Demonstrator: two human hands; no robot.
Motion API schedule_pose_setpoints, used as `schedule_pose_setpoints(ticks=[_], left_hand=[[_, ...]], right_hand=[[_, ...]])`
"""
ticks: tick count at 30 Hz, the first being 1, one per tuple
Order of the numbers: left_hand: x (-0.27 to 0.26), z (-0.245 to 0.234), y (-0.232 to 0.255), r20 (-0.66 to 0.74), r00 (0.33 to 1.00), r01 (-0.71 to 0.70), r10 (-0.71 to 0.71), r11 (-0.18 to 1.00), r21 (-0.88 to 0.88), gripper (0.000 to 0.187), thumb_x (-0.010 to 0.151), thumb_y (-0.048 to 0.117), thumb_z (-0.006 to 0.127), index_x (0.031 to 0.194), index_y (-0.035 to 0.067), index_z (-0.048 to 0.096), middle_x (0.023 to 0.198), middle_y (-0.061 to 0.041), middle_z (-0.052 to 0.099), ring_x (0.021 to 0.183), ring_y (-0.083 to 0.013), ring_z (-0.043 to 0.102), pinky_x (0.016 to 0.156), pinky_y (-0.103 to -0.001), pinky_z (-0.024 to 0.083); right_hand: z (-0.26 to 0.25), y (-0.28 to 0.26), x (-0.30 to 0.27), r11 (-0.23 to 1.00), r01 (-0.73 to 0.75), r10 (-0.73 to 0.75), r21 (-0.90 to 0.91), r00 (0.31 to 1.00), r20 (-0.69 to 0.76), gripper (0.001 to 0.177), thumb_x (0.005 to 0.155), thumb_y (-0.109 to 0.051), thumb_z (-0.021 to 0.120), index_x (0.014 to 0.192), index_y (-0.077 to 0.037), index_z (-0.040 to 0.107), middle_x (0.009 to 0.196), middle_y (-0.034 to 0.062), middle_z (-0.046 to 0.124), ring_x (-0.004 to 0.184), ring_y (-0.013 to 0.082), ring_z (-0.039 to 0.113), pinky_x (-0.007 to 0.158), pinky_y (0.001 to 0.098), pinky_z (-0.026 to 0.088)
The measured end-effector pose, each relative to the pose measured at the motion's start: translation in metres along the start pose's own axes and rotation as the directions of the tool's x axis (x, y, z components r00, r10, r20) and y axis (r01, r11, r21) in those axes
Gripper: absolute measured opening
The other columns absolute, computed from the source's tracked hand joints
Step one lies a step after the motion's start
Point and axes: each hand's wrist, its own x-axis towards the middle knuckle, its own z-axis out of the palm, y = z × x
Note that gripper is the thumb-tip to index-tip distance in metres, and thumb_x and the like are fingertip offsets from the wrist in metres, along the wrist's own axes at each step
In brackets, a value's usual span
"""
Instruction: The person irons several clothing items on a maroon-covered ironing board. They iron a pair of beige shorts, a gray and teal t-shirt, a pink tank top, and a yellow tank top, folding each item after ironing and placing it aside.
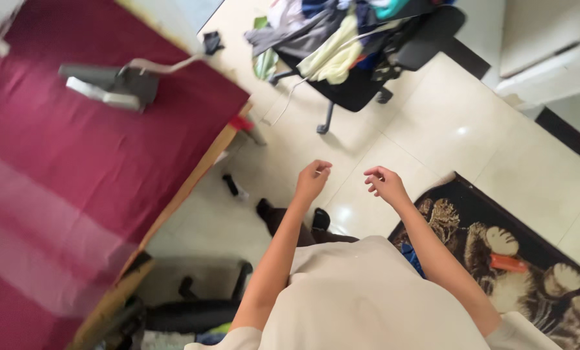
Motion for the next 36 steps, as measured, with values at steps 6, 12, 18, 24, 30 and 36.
schedule_pose_setpoints(ticks=[6, 12, 18, 24, 30, 36], left_hand=[[0.083, 0.032, 0.031, 0.155, 0.987, -0.050, 0.045, 0.998, 0.034, 0.019, 0.092, 0.013, 0.066, 0.108, 0.005, 0.073, 0.089, -0.004, 0.073, 0.071, -0.0129, 0.064, 0.067, -0.028, 0.053], [0.210, 0.031, 0.054, 0.094, 0.995, -0.025, 0.027, 0.999, -0.020, 0.020, 0.092, 0.013, 0.064, 0.107, 0.004, 0.074, 0.087, -0.004, 0.073, 0.072, -0.0108, 0.066, 0.068, -0.027, 0.054], [0.330, 0.011, 0.113, 0.087, 0.996, -0.032, 0.020, 0.990, 0.141, 0.021, 0.091, 0.017, 0.067, 0.107, 0.007, 0.075, 0.085, -0.008, 0.073, 0.071, -0.0159, 0.067, 0.067, -0.030, 0.053], [0.461, 0.010, 0.165, -0.030, 0.957, -0.246, 0.289, 0.860, 0.448, 0.046, 0.086, 0.021, 0.077, 0.130, 0.017, 0.062, 0.122, -0.015, 0.063, 0.101, -0.0334, 0.067, 0.084, -0.042, 0.055], [0.554, 0.025, 0.238, 0.075, 0.925, -0.335, 0.373, 0.703, 0.628, 0.090, 0.065, 0.017, 0.082, 0.147, 0.019, 0.044, 0.151, -0.037, 0.028, 0.103, -0.0544, 0.061, 0.072, -0.052, 0.055], [0.607, 0.019, 0.227, -0.021, 0.930, -0.340, 0.366, 0.884, 0.322, 0.032, 0.088, 0.012, 0.069, 0.117, 0.004, 0.059, 0.101, -0.022, 0.071, 0.091, -0.0374, 0.069, 0.081, -0.046, 0.055]], right_hand=[[-0.032, -0.003, 0.056, 0.985, -0.002, 0.017, 0.172, 0.996, -0.087, 0.021, 0.098, -0.011, 0.058, 0.113, -0.007, 0.072, 0.093, 0.0066, 0.074, 0.071, 0.0146, 0.070, 0.057, 0.0281, 0.056], [-0.060, -0.052, 0.169, 0.980, 0.062, -0.050, 0.191, 0.997, -0.065, 0.020, 0.097, -0.010, 0.060, 0.113, -0.007, 0.071, 0.093, 0.0054, 0.074, 0.067, 0.0137, 0.068, 0.054, 0.0285, 0.054], [-0.098, -0.153, 0.300, 0.987, 0.096, -0.047, 0.131, 0.941, -0.336, 0.032, 0.089, -0.015, 0.068, 0.121, -0.009, 0.067, 0.094, 0.0062, 0.074, 0.070, 0.0148, 0.068, 0.053, 0.0329, 0.056], [-0.147, -0.263, 0.393, 0.960, -0.256, 0.132, -0.112, 0.769, -0.625, 0.078, 0.076, -0.045, 0.088, 0.131, -0.003, 0.053, 0.116, 0.0137, 0.062, 0.077, 0.0327, 0.070, 0.051, 0.0415, 0.059], [-0.179, -0.280, 0.436, 0.996, -0.088, 0.079, -0.015, 0.948, -0.308, 0.037, 0.091, -0.032, 0.072, 0.114, -0.003, 0.073, 0.096, 0.0098, 0.076, 0.081, 0.0206, 0.070, 0.070, 0.0346, 0.056], [-0.275, -0.357, 0.368, 0.811, 0.469, -0.323, 0.350, 0.857, -0.400, 0.022, 0.096, -0.019, 0.067, 0.112, -0.004, 0.070, 0.101, 0.0021, 0.074, 0.085, 0.0089, 0.066, 0.078, 0.0257, 0.055]])
